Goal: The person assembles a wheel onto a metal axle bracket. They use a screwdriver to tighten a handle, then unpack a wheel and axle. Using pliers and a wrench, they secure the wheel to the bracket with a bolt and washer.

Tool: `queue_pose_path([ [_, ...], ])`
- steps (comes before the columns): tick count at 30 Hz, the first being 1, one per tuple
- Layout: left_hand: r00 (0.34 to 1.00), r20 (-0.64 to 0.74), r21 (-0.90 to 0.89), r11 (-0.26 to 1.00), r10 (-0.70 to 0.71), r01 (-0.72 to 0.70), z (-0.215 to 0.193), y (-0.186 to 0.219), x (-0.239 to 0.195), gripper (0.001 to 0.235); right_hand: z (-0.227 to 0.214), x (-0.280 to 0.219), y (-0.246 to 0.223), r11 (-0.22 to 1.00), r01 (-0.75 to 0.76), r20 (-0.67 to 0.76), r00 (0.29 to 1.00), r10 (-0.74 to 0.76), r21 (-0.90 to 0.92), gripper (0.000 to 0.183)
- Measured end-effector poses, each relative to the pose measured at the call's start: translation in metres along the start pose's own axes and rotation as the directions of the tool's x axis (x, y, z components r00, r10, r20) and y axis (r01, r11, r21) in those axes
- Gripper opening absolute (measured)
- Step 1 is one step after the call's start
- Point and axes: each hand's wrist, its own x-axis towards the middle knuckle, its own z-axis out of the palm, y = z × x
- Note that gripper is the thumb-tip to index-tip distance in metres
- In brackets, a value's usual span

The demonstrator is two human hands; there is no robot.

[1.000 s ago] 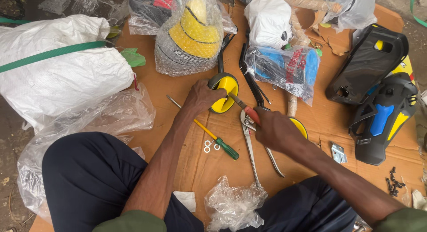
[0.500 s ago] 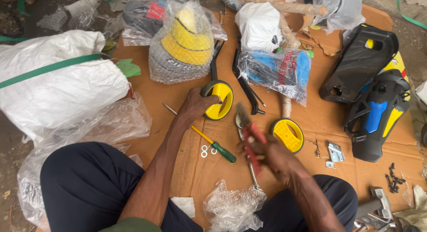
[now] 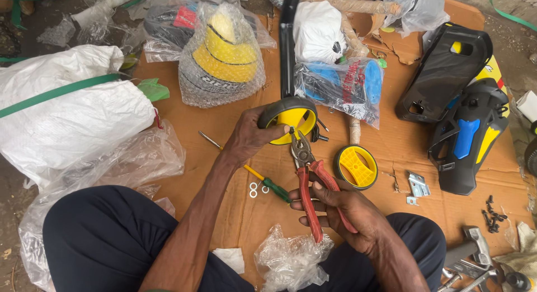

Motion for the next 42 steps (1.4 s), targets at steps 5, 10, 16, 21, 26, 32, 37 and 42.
queue_pose_path([
  [5, 0.999, 0.008, -0.003, 0.999, -0.046, 0.046, -0.008, 0.0, -0.001, 0.042, 0.001, 0.002, -0.001, 1.0, 0.001, 0.012, 1.0, -0.002, 0.012, 0.047],
  [10, 1.0, 0.022, 0.036, 0.999, -0.017, 0.016, -0.008, 0.0, 0.002, 0.041, -0.001, 0.004, 0.0, 0.999, 0.035, -0.008, 0.999, -0.035, -0.011, 0.046],
  [16, 1.0, -0.006, -0.029, 1.0, -0.013, 0.013, -0.001, -0.002, -0.001, 0.037, 0.01, 0.005, 0.025, 0.81, -0.068, 0.329, 0.931, -0.158, 0.582, 0.051],
  [21, 0.999, 0.015, -0.123, 0.991, -0.045, 0.047, -0.004, -0.013, -0.002, 0.04, 0.02, 0.02, 0.043, 0.621, -0.205, 0.415, 0.884, -0.215, 0.757, 0.047],
  [26, 0.989, 0.148, -0.586, 0.806, 0.003, 0.085, -0.004, -0.004, -0.005, 0.04, 0.013, 0.008, 0.032, 0.99, 0.032, 0.009, 0.999, -0.033, 0.141, 0.039],
  [32, 0.943, 0.214, -0.699, 0.714, 0.254, -0.033, -0.009, 0.022, -0.005, 0.062, -0.002, -0.004, 0.021, 0.917, 0.131, -0.182, 0.96, -0.212, -0.376, 0.025],
  [37, 0.987, 0.153, -0.187, 0.982, 0.047, -0.018, -0.015, 0.009, -0.006, 0.049, 0.013, -0.003, 0.026, 0.939, 0.108, -0.158, 0.973, -0.167, -0.327, 0.024],
  [42, 0.975, -0.144, -0.572, 0.818, -0.17, 0.058, -0.006, -0.009, 0.001, 0.038, 0.027, -0.003, 0.021, 0.961, 0.081, -0.142, 0.982, -0.122, -0.266, 0.03],
])
